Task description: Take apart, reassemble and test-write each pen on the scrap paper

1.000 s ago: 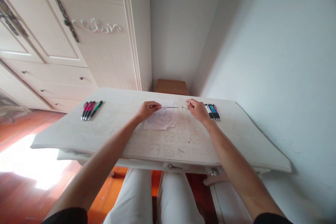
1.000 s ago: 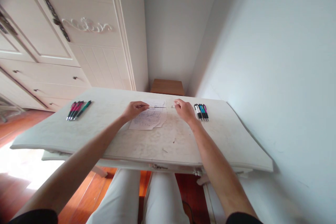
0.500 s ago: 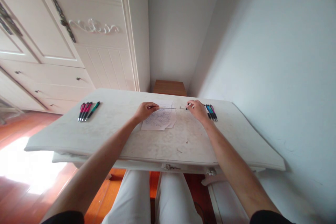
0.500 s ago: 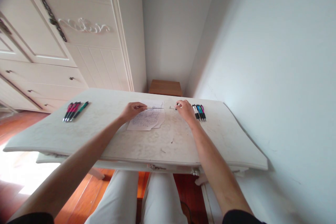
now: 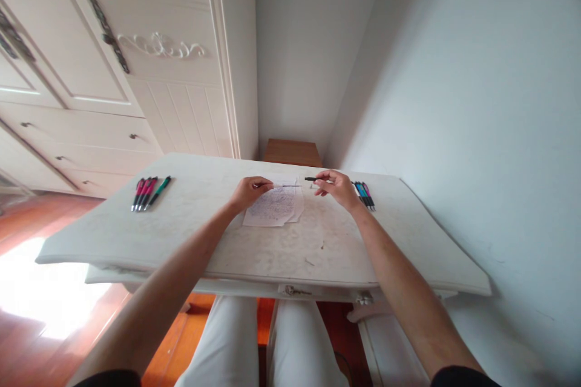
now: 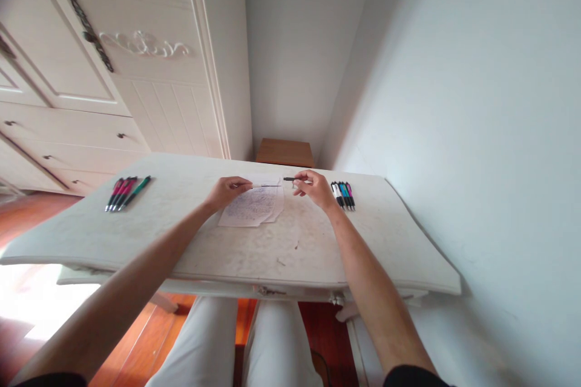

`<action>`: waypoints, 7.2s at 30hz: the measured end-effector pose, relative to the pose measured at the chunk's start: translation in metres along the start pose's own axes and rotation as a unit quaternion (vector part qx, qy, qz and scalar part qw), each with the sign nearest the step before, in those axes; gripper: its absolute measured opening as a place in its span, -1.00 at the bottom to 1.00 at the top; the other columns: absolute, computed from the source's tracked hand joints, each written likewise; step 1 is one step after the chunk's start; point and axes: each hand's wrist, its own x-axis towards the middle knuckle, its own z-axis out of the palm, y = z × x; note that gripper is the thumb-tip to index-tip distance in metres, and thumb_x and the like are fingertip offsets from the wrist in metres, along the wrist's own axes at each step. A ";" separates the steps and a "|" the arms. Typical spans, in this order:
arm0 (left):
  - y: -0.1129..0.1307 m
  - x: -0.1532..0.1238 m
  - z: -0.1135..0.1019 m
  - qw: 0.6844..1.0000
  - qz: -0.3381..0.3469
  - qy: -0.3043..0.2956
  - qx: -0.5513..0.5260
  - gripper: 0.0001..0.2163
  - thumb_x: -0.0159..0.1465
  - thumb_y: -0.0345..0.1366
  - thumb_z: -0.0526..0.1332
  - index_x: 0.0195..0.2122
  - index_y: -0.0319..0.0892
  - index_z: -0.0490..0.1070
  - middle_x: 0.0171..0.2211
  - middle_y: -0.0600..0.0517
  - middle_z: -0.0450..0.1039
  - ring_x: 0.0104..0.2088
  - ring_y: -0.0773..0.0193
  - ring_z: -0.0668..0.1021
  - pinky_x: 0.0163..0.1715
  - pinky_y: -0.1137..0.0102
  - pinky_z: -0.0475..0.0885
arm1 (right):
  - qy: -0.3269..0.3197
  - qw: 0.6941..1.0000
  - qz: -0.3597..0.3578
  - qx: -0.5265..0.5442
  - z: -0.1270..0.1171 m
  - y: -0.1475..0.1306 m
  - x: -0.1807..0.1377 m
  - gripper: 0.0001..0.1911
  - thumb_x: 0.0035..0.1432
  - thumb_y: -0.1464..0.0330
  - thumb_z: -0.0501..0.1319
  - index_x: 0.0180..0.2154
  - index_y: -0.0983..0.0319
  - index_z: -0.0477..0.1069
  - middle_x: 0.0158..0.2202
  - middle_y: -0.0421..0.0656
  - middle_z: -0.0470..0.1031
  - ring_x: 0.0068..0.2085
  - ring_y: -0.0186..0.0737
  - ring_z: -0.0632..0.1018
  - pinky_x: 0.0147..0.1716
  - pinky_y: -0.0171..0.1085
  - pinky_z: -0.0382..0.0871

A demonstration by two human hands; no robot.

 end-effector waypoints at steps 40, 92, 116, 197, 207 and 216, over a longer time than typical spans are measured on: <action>0.011 -0.004 0.004 0.999 0.029 -0.026 0.023 -0.76 0.19 -0.11 0.25 -0.33 -0.17 0.59 -0.31 -0.01 0.61 -0.30 0.21 0.58 -0.29 0.39 0.45 | -0.062 0.997 0.014 0.039 0.034 0.008 -0.007 -0.66 -0.04 0.18 0.39 -0.28 0.26 0.46 -0.38 -0.18 0.54 -0.53 -0.27 0.61 -0.56 -0.38 0.45; 0.013 -0.007 0.011 0.998 0.028 0.023 -0.049 -0.54 0.06 -0.08 0.38 -0.07 -0.21 0.40 -0.11 -0.10 0.47 -0.20 0.22 0.55 -0.26 0.36 0.44 | 0.014 0.988 0.066 0.136 0.059 -0.011 -0.017 -0.70 -0.10 0.16 0.39 -0.43 0.27 0.52 -0.48 -0.13 0.58 -0.43 -0.21 0.62 -0.45 -0.33 0.39; 0.014 -0.008 0.012 0.994 0.091 -0.055 0.021 -0.84 0.12 -0.27 0.25 -0.30 -0.19 0.52 -0.32 -0.03 0.56 -0.33 0.26 0.54 -0.35 0.40 0.43 | -0.027 0.994 0.054 0.091 0.059 0.000 -0.015 -0.72 -0.08 0.17 0.37 -0.40 0.26 0.52 -0.48 -0.14 0.60 -0.43 -0.21 0.62 -0.49 -0.35 0.38; 0.017 -0.013 0.032 0.980 0.157 0.035 0.115 -0.86 0.26 -0.30 0.22 -0.27 -0.13 0.58 -0.29 -0.02 0.55 -0.33 0.30 0.57 -0.32 0.46 0.43 | 0.007 0.996 0.058 0.063 0.071 -0.005 -0.022 -0.46 0.00 -0.12 0.25 -0.53 0.25 0.42 -0.56 -0.11 0.55 -0.57 -0.23 0.58 -0.62 -0.36 0.32; 0.032 -0.013 0.027 0.980 0.012 0.019 0.196 -0.64 0.18 -0.03 0.30 -0.08 -0.10 0.45 -0.29 0.01 0.58 -0.32 0.16 0.60 -0.33 0.38 0.38 | 0.014 0.996 0.038 0.077 0.068 -0.009 -0.021 -0.49 0.02 -0.08 0.26 -0.49 0.27 0.43 -0.53 -0.11 0.55 -0.57 -0.26 0.57 -0.61 -0.38 0.32; 0.032 -0.014 0.025 0.982 0.084 -0.038 0.165 -0.63 0.42 -0.13 -0.08 -0.14 -0.16 0.48 -0.24 -0.05 0.56 -0.24 0.20 0.56 -0.25 0.38 0.37 | 0.046 0.996 0.029 0.065 0.059 -0.012 -0.019 -0.51 0.02 -0.06 0.28 -0.45 0.28 0.45 -0.52 -0.11 0.56 -0.55 -0.25 0.58 -0.59 -0.36 0.34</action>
